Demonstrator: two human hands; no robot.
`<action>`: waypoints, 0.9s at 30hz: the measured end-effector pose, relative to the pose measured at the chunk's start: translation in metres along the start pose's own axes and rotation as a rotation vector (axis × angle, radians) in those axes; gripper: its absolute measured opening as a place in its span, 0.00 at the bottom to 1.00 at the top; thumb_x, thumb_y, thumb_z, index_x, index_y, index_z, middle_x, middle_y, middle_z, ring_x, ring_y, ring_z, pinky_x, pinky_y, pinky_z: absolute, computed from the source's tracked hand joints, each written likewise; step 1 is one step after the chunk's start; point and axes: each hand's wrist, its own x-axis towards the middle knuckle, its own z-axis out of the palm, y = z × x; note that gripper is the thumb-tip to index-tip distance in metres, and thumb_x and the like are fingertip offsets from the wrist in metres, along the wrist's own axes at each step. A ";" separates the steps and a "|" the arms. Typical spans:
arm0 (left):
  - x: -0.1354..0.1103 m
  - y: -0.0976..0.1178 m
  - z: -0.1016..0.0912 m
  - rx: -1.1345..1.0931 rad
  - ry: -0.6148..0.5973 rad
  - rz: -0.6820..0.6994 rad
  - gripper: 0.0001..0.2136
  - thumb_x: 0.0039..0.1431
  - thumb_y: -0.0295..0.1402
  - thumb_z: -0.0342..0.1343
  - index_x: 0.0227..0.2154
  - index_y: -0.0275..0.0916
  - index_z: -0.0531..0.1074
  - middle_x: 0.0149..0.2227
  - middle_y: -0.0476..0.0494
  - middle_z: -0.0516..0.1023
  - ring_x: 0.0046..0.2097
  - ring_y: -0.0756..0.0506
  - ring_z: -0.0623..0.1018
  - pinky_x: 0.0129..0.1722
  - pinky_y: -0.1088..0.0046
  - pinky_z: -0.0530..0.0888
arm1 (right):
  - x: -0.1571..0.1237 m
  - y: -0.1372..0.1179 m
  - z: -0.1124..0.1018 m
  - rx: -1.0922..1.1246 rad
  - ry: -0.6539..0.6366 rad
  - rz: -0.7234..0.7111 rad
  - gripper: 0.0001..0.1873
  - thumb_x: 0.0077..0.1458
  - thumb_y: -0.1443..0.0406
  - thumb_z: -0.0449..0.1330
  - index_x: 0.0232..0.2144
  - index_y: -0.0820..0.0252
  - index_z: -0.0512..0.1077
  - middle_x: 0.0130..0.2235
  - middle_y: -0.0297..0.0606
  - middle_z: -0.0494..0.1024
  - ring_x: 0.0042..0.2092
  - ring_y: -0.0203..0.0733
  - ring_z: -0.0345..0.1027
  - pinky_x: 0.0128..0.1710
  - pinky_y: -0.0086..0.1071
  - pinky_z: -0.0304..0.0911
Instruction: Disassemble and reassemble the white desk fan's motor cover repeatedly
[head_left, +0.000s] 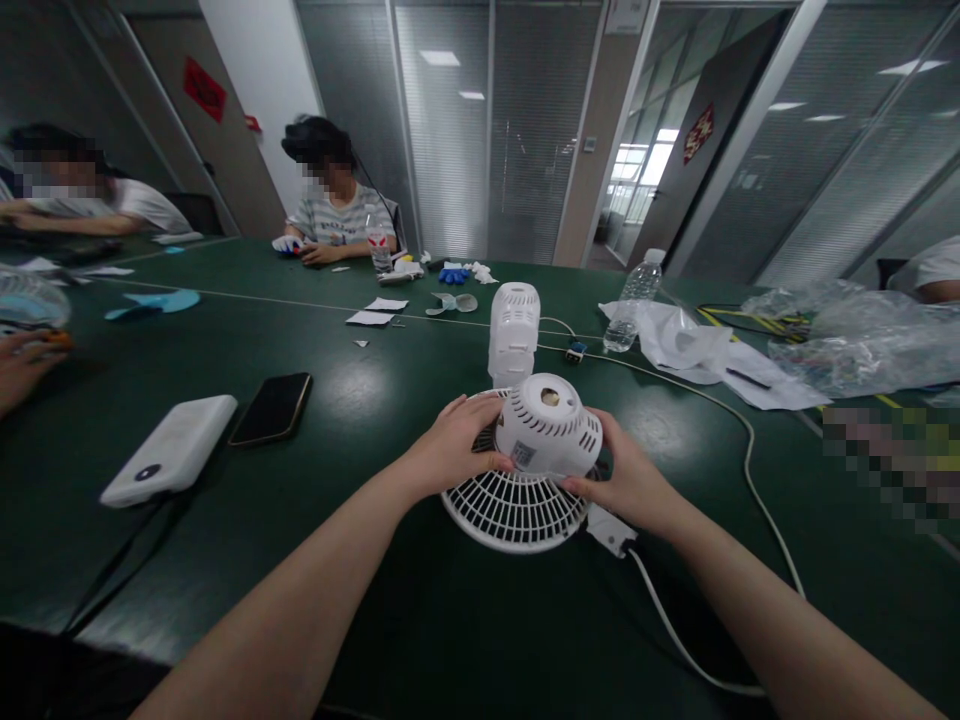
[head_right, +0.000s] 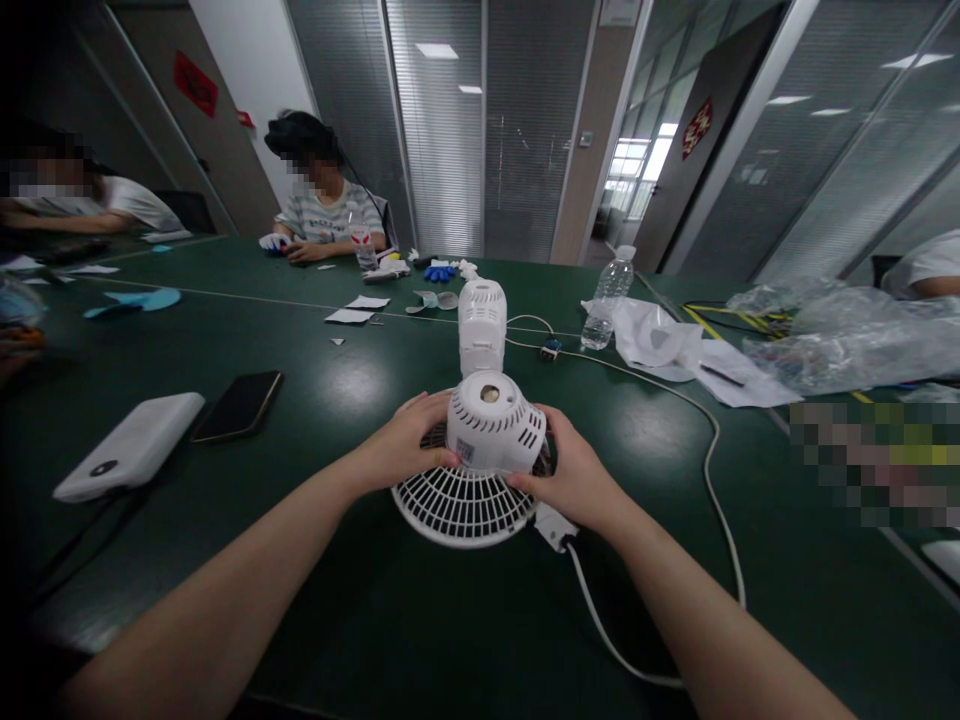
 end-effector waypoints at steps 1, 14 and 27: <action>0.000 -0.003 -0.001 0.005 0.022 -0.022 0.32 0.53 0.43 0.60 0.60 0.48 0.58 0.64 0.44 0.61 0.65 0.36 0.58 0.63 0.43 0.50 | -0.001 0.002 -0.001 -0.028 0.007 -0.021 0.39 0.45 0.55 0.67 0.56 0.55 0.56 0.55 0.47 0.68 0.55 0.56 0.64 0.53 0.51 0.62; 0.000 -0.031 0.002 -0.192 0.205 -0.058 0.13 0.60 0.31 0.50 0.46 0.45 0.73 0.53 0.47 0.74 0.55 0.45 0.73 0.56 0.63 0.68 | -0.016 -0.032 -0.001 -0.289 -0.204 -0.437 0.13 0.59 0.62 0.52 0.45 0.59 0.67 0.46 0.45 0.72 0.48 0.50 0.63 0.50 0.47 0.58; -0.002 -0.014 0.001 -0.188 0.096 0.097 0.23 0.56 0.22 0.49 0.53 0.48 0.69 0.57 0.47 0.71 0.59 0.43 0.70 0.60 0.57 0.64 | -0.014 -0.028 0.004 -0.316 -0.134 -0.370 0.17 0.55 0.54 0.60 0.42 0.59 0.68 0.45 0.44 0.74 0.47 0.50 0.66 0.49 0.47 0.61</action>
